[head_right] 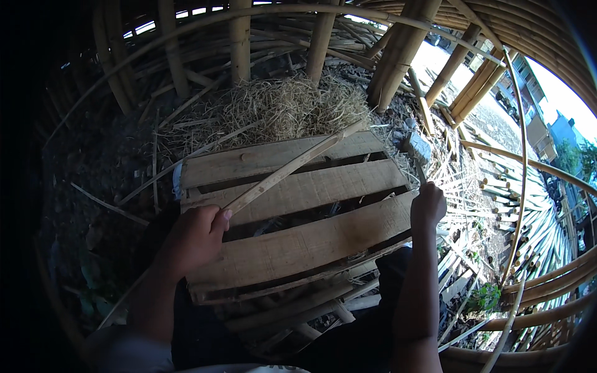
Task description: The person uses a knife to shave and smooth a thin bamboo stick held against a wooden pallet. The person repeatedly adjusts the stick and continues shaving along its length, producing fine shavings that fall away.
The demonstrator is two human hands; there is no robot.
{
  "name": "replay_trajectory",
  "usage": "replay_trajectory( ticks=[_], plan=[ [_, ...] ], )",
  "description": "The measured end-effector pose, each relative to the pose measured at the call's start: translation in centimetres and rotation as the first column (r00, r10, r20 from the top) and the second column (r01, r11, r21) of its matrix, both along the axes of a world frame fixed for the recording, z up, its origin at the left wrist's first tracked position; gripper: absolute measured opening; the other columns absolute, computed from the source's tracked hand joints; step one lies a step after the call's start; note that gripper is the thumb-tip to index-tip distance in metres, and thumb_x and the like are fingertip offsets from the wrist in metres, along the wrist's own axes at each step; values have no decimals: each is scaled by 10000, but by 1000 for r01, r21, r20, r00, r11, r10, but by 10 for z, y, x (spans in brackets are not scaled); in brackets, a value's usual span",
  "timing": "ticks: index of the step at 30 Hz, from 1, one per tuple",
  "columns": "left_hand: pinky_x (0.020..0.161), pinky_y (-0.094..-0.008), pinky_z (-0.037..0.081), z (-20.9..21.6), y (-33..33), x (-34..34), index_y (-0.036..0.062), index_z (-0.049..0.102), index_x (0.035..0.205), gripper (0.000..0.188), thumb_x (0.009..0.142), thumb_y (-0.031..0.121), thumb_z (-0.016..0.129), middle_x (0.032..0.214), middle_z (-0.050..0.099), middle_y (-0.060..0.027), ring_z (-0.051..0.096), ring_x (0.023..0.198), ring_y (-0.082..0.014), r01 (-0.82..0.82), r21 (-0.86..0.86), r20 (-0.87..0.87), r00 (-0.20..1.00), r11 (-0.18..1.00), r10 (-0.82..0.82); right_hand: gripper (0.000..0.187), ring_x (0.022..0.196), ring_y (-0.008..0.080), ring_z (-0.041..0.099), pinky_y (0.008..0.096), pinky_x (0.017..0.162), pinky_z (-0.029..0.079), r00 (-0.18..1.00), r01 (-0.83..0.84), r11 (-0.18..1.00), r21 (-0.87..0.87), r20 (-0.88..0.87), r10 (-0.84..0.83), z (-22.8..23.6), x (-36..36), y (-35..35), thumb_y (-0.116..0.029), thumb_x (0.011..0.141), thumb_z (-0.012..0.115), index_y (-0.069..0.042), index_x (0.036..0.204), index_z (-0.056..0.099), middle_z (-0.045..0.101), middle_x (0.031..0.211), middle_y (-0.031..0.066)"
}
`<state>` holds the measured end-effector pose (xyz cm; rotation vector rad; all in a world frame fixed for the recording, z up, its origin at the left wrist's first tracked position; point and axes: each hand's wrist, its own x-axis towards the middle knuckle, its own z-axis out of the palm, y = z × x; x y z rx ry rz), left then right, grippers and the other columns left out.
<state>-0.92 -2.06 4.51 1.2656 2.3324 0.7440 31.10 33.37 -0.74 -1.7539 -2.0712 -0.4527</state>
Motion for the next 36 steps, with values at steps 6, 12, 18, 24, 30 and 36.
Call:
replay_trajectory(
  ticks=[6,12,18,24,30,36],
  plan=[
    [721,-496,539,-3,0,6,-6,660,872,382,1059,299,529,787,688,-223,697,781,-417,-20,-40,-35,999,999,18,299,712,400,716,471,644,532,845,-336,942,27,-433,314,13,-62,-59,-310,973,663,-24,953,746,708,740,217],
    [718,-525,540,-15,7,14,-11,646,848,385,1056,294,536,765,676,-245,687,773,-446,66,25,-40,997,998,-65,445,585,422,622,476,549,444,608,-702,675,-228,-686,400,3,-134,-165,-325,1032,593,67,822,577,573,628,260],
    [721,-535,536,-4,12,34,-9,643,874,345,1051,272,549,784,679,-254,684,814,-467,84,8,-45,995,996,-83,453,617,82,514,299,559,419,393,-764,617,-191,-896,209,-1,-167,-181,-407,966,728,-25,772,579,566,651,-2],
    [674,-526,537,-17,7,31,-7,635,865,324,1026,271,596,764,675,-245,683,773,-463,103,116,-108,990,988,-90,387,626,118,640,317,552,492,259,-800,576,-167,-962,81,-10,-169,-167,-281,966,730,27,780,587,670,675,83],
    [680,-524,535,-2,2,30,-21,642,841,318,1005,250,624,750,674,-248,684,757,-457,115,20,-76,991,993,-113,286,614,81,601,287,547,439,183,-732,672,-108,-982,42,10,-158,-138,-133,947,695,-30,716,562,648,646,48],
    [711,-505,532,-4,-5,30,-31,672,900,319,1014,261,615,771,678,-258,701,772,-437,141,6,11,990,990,-141,277,551,99,534,280,511,387,201,-590,804,-74,-978,57,17,-137,-98,-134,925,684,-70,707,525,616,635,48]
  ],
)
